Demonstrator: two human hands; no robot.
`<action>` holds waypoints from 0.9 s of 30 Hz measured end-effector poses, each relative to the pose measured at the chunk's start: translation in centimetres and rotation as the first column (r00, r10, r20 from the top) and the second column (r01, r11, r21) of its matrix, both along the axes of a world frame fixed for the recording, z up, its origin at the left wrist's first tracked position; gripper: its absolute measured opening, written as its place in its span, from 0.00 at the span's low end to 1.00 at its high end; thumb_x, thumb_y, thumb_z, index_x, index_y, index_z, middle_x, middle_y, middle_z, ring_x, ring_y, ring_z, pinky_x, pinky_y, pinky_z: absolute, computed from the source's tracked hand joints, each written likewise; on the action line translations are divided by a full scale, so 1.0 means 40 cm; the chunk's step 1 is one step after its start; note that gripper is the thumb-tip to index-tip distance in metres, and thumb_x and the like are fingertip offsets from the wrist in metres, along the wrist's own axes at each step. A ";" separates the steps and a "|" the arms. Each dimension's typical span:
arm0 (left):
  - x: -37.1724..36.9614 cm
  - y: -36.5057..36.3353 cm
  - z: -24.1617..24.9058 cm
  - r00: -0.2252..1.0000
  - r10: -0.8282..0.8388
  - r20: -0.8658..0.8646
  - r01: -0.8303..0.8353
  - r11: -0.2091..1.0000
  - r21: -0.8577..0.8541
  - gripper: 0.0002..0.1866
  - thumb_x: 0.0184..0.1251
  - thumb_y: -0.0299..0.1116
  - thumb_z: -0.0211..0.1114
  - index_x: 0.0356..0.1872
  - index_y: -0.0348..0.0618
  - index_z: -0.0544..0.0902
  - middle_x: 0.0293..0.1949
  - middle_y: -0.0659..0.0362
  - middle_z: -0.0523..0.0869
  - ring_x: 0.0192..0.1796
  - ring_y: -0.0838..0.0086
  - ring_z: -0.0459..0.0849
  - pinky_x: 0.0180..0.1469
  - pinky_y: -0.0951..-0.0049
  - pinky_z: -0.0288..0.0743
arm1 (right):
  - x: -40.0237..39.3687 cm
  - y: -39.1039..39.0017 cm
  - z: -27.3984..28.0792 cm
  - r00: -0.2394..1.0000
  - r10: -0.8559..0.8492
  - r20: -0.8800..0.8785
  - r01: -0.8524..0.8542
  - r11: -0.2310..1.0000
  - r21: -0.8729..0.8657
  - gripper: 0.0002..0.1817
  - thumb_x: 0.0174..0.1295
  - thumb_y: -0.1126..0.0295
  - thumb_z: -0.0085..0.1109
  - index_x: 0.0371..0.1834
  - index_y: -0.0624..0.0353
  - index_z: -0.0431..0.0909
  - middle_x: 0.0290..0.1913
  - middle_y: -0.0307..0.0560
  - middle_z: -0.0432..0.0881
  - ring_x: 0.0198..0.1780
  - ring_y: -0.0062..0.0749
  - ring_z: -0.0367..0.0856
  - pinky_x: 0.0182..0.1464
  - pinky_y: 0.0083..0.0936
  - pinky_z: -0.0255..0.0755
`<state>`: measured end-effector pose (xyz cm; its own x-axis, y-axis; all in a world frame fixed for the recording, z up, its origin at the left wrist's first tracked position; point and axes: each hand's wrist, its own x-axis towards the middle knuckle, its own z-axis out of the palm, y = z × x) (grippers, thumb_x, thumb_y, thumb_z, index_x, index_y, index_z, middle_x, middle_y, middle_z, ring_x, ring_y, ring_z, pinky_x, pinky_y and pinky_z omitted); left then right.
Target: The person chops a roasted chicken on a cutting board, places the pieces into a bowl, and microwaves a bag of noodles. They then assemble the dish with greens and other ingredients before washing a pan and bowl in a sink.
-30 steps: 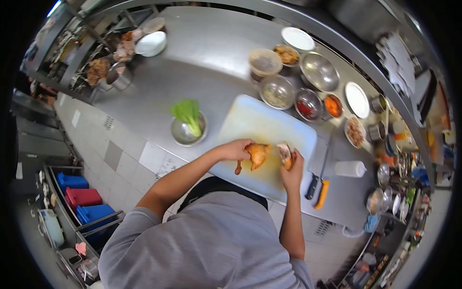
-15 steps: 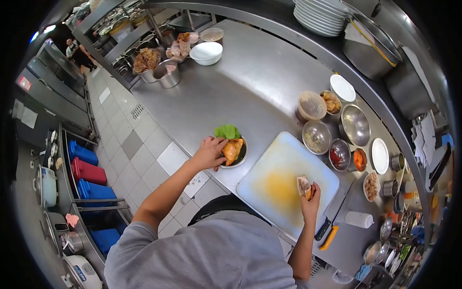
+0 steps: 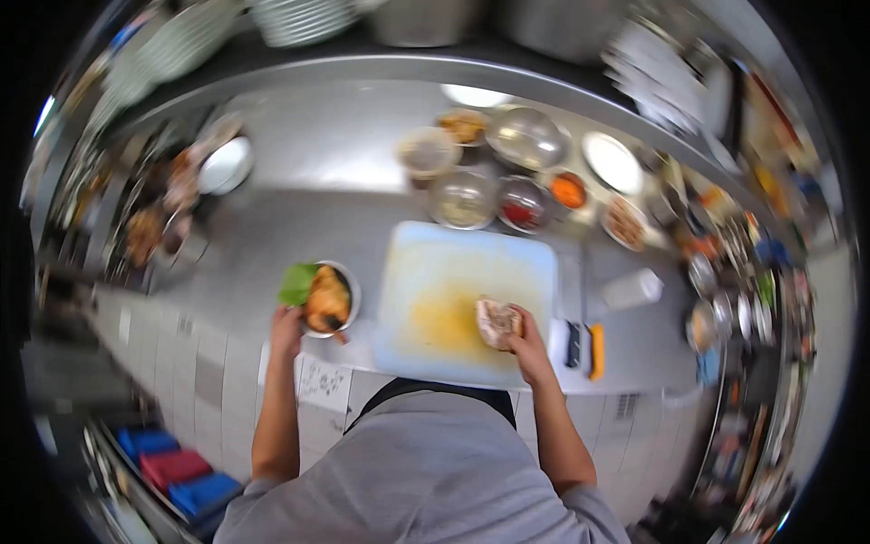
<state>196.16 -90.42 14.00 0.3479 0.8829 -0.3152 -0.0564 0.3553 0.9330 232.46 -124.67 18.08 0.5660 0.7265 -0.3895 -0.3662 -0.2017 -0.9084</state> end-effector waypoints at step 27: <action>2.045 -0.444 0.055 0.843 0.177 0.508 0.068 0.901 -0.428 0.16 0.69 0.24 0.55 0.58 0.36 0.72 0.56 0.51 0.75 0.56 0.60 0.79 0.52 0.60 0.87 | 0.389 -1.053 0.073 0.750 -0.634 -0.189 0.659 0.743 0.121 0.42 0.44 0.79 0.58 0.71 0.60 0.62 0.60 0.46 0.76 0.62 0.38 0.77 0.64 0.36 0.74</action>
<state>277.96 -108.18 16.22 0.5220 0.7326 -0.4369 -0.5212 0.6794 0.5165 248.01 -166.80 21.00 0.8784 0.2644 -0.3981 -0.4647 0.2780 -0.8407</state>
